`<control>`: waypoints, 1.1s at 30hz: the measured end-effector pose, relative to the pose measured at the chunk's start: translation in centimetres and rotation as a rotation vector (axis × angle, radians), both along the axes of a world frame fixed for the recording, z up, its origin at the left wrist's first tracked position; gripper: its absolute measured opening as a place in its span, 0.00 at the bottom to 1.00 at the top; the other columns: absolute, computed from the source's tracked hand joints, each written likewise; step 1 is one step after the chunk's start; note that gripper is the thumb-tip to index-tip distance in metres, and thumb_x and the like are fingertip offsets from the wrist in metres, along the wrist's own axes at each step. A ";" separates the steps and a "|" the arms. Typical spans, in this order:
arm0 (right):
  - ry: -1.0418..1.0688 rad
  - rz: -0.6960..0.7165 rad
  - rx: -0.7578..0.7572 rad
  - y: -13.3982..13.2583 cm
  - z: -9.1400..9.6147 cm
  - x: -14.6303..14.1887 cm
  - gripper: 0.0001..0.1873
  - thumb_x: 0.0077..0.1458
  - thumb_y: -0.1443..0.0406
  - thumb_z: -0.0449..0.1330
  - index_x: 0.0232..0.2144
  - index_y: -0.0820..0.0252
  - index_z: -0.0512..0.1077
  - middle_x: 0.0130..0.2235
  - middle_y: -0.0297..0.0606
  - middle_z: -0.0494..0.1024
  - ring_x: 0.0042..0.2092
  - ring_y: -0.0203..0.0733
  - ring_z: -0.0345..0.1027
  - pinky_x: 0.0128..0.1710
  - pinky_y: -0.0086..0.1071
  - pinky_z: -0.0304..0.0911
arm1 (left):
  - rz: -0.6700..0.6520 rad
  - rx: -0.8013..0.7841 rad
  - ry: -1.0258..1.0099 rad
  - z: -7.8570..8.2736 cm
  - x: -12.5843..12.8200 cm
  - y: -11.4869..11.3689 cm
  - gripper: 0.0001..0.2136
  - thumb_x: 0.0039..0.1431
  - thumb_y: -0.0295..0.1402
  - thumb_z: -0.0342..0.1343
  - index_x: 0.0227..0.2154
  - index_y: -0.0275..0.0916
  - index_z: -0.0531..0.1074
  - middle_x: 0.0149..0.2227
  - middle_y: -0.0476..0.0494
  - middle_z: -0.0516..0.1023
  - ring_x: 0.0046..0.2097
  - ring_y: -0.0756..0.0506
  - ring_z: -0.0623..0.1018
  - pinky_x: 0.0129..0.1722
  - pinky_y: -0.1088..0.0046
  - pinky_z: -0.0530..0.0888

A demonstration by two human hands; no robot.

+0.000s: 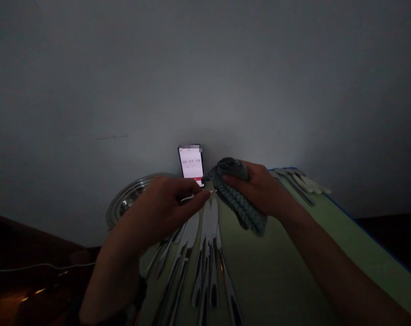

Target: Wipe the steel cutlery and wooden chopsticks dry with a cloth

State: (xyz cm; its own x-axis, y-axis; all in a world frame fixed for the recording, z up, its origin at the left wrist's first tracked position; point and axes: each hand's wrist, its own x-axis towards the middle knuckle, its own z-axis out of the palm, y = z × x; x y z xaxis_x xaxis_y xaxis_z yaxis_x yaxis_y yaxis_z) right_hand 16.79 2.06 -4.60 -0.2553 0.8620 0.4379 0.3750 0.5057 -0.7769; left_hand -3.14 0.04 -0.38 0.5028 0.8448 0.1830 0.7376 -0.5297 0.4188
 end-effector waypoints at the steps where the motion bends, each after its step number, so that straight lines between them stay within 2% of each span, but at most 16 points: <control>1: 0.020 -0.052 0.036 0.0 0.0 -0.2 0.12 0.56 0.57 0.55 0.31 0.61 0.70 0.29 0.33 0.74 0.32 0.37 0.66 0.32 0.30 0.60 | 0.009 0.018 -0.005 0.0 0.2 0.0 0.16 0.57 0.41 0.48 0.20 0.36 0.69 0.16 0.53 0.64 0.20 0.54 0.63 0.20 0.79 0.57; 4: 0.120 -0.155 0.093 0.0 -0.3 -0.9 0.12 0.57 0.58 0.54 0.32 0.60 0.69 0.31 0.34 0.74 0.33 0.37 0.66 0.34 0.31 0.60 | 0.031 0.051 -0.004 0.1 0.5 0.1 0.17 0.57 0.41 0.47 0.20 0.36 0.69 0.16 0.53 0.65 0.20 0.53 0.63 0.20 0.78 0.56; 7: 0.178 -0.186 0.088 0.1 -0.8 -1.4 0.13 0.58 0.57 0.52 0.32 0.60 0.69 0.32 0.35 0.74 0.34 0.37 0.66 0.35 0.31 0.60 | 0.046 0.070 0.002 0.1 0.5 0.1 0.17 0.56 0.42 0.48 0.20 0.37 0.69 0.15 0.53 0.64 0.20 0.53 0.63 0.20 0.78 0.55; 12: 0.185 -0.144 0.024 0.3 -1.1 -1.4 0.14 0.58 0.56 0.52 0.32 0.60 0.68 0.32 0.36 0.73 0.33 0.37 0.65 0.35 0.32 0.60 | 0.052 0.085 0.004 -0.1 0.4 0.1 0.18 0.58 0.40 0.46 0.17 0.36 0.67 0.15 0.54 0.61 0.19 0.54 0.61 0.19 0.78 0.53; 17: 0.153 -0.113 0.012 0.3 -0.6 -0.8 0.12 0.57 0.58 0.52 0.30 0.60 0.67 0.31 0.34 0.72 0.33 0.37 0.64 0.35 0.32 0.59 | 0.036 0.065 0.001 -0.2 0.5 0.0 0.18 0.59 0.39 0.44 0.19 0.36 0.67 0.16 0.54 0.60 0.20 0.54 0.60 0.19 0.78 0.54; 26: 0.264 -0.008 -0.092 0.3 -0.9 -1.2 0.14 0.57 0.55 0.52 0.30 0.60 0.68 0.30 0.34 0.72 0.30 0.35 0.63 0.31 0.31 0.60 | 0.087 0.059 -0.035 0.3 0.1 -0.1 0.18 0.58 0.39 0.44 0.15 0.37 0.60 0.15 0.55 0.55 0.18 0.54 0.56 0.18 0.77 0.51; 33: 0.178 -0.028 -0.075 0.3 -0.6 -0.7 0.13 0.57 0.56 0.52 0.32 0.60 0.69 0.31 0.35 0.73 0.32 0.37 0.66 0.33 0.31 0.61 | 0.072 0.031 -0.055 -0.4 0.2 0.4 0.19 0.59 0.40 0.45 0.16 0.36 0.63 0.15 0.55 0.56 0.19 0.55 0.58 0.18 0.78 0.53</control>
